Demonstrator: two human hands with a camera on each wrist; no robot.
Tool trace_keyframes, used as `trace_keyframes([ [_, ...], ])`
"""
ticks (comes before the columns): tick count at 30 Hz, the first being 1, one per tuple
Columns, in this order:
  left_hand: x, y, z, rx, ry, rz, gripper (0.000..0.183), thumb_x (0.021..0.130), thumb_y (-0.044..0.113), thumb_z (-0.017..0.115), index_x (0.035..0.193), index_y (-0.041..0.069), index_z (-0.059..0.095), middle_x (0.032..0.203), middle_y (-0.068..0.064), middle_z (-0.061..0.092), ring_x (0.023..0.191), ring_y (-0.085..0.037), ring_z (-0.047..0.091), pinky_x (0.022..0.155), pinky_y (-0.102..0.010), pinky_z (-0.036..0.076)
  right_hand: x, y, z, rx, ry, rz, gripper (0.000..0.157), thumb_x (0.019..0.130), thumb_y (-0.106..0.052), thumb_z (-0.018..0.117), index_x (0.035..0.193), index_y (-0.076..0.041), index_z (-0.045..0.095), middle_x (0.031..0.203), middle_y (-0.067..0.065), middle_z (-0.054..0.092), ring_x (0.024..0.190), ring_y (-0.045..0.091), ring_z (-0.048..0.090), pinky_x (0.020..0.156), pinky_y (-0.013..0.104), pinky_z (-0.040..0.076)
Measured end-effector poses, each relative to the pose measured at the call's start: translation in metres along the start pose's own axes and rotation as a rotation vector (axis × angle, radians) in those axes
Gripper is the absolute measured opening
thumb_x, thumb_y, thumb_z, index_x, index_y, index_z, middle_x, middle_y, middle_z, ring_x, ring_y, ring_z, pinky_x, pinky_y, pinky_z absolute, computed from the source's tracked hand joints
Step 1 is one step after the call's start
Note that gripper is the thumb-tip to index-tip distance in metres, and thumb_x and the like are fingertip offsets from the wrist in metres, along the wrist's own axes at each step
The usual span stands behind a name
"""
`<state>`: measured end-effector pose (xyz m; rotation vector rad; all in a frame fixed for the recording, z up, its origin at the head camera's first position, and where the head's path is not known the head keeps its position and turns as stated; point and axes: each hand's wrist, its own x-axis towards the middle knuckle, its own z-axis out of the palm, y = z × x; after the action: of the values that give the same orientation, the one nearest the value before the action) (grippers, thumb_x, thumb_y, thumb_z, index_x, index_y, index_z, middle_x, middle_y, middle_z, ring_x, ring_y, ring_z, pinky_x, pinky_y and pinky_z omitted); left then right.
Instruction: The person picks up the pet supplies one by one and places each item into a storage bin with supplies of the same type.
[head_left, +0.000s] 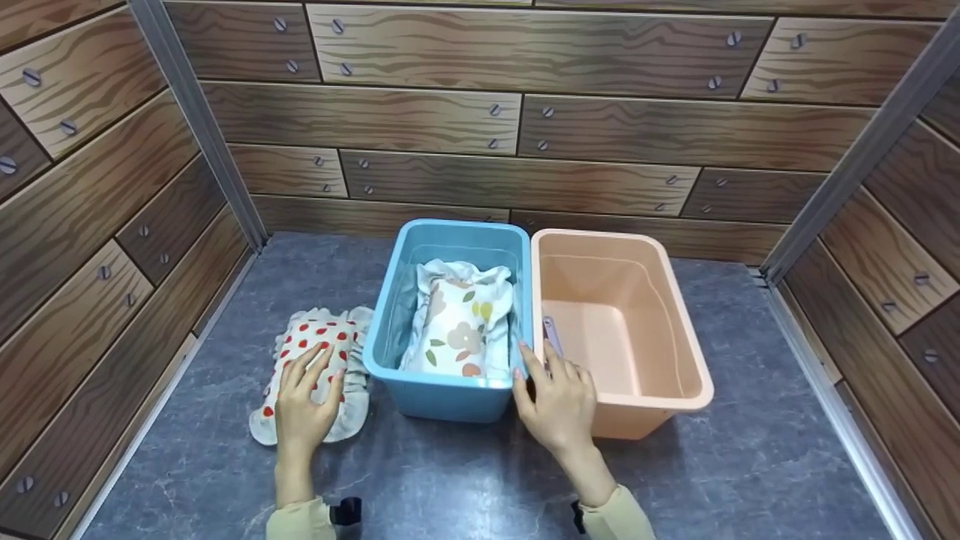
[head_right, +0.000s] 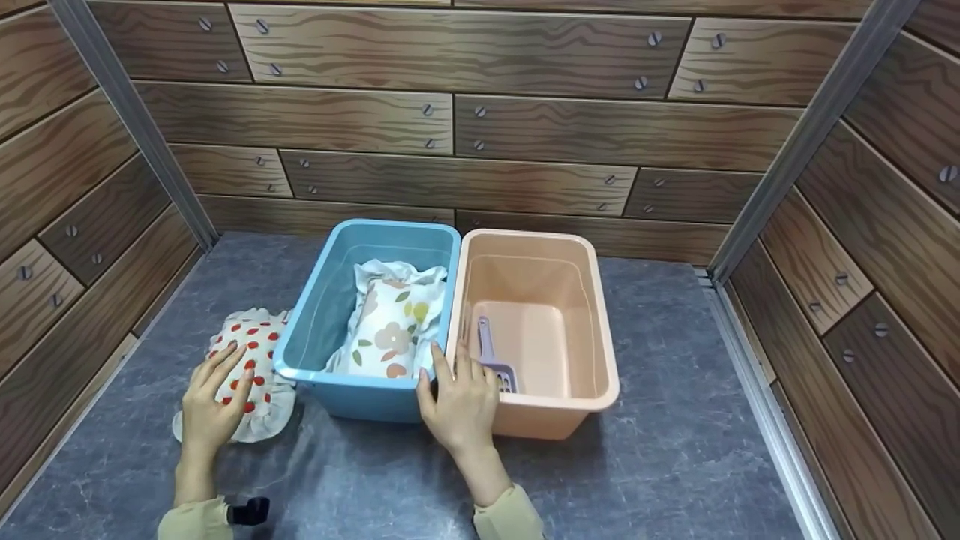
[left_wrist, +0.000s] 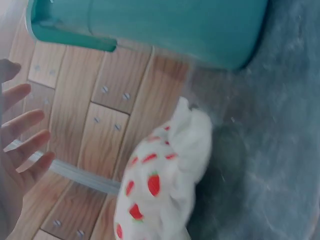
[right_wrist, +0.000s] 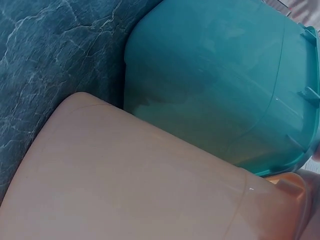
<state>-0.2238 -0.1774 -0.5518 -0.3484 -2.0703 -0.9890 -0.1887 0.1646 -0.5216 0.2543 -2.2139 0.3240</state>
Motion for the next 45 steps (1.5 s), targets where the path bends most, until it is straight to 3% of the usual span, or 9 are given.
trace_keyframes([
  [9, -0.016, -0.024, 0.001, 0.058, -0.065, -0.072, 0.036, 0.079, 0.001, 0.073, 0.115, -0.002, 0.069, 0.116, -0.023, 0.064, 0.109, -0.042, 0.056, 0.087, -0.054, 0.043, 0.0, -0.003, 0.0, -0.006, 0.004, 0.014, 0.038, 0.09, -0.035, 0.055, 0.116, -0.014, 0.073, 0.111, 0.022, 0.069, 0.084, 0.036, 0.068, 0.072, 0.047, 0.05],
  [17, -0.018, -0.038, -0.006, 0.067, -0.096, -0.152, 0.034, 0.084, 0.001, 0.07, 0.117, -0.004, 0.068, 0.121, -0.027, 0.061, 0.112, -0.047, 0.052, 0.09, -0.06, 0.041, -0.001, -0.003, 0.0, -0.007, 0.006, 0.017, 0.037, 0.088, -0.034, 0.058, 0.116, -0.014, 0.073, 0.111, 0.022, 0.069, 0.083, 0.036, 0.068, 0.072, 0.047, 0.05],
  [27, -0.017, -0.053, -0.02, 0.134, -0.202, -0.378, 0.038, 0.09, 0.013, 0.066, 0.125, -0.001, 0.064, 0.13, -0.028, 0.054, 0.117, -0.049, 0.046, 0.093, -0.064, 0.039, 0.0, -0.001, -0.001, -0.016, 0.007, 0.016, 0.038, 0.089, -0.035, 0.057, 0.115, -0.014, 0.074, 0.11, 0.022, 0.069, 0.081, 0.036, 0.067, 0.073, 0.047, 0.049],
  [31, -0.016, -0.057, -0.022, 0.136, -0.243, -0.419, 0.042, 0.091, 0.015, 0.066, 0.129, -0.003, 0.061, 0.132, -0.03, 0.051, 0.119, -0.05, 0.044, 0.094, -0.065, 0.037, 0.0, -0.001, -0.001, -0.013, -0.001, 0.018, 0.038, 0.089, -0.035, 0.057, 0.116, -0.014, 0.073, 0.111, 0.022, 0.069, 0.082, 0.036, 0.067, 0.073, 0.047, 0.049],
  [40, -0.015, -0.069, -0.021, 0.076, -0.196, -0.449, 0.041, 0.089, 0.011, 0.065, 0.126, -0.006, 0.061, 0.13, -0.034, 0.052, 0.122, -0.053, 0.042, 0.101, -0.064, 0.032, -0.001, -0.001, 0.0, -0.018, 0.02, 0.01, 0.037, 0.088, -0.035, 0.058, 0.114, -0.014, 0.074, 0.11, 0.022, 0.07, 0.082, 0.035, 0.069, 0.071, 0.046, 0.05],
  [45, -0.013, -0.071, -0.02, 0.085, -0.239, -0.513, 0.044, 0.092, 0.015, 0.063, 0.131, -0.005, 0.058, 0.135, -0.033, 0.048, 0.126, -0.052, 0.039, 0.104, -0.063, 0.03, 0.0, -0.001, -0.001, -0.018, 0.013, 0.014, 0.037, 0.088, -0.035, 0.058, 0.114, -0.014, 0.074, 0.111, 0.022, 0.069, 0.083, 0.036, 0.068, 0.072, 0.047, 0.05],
])
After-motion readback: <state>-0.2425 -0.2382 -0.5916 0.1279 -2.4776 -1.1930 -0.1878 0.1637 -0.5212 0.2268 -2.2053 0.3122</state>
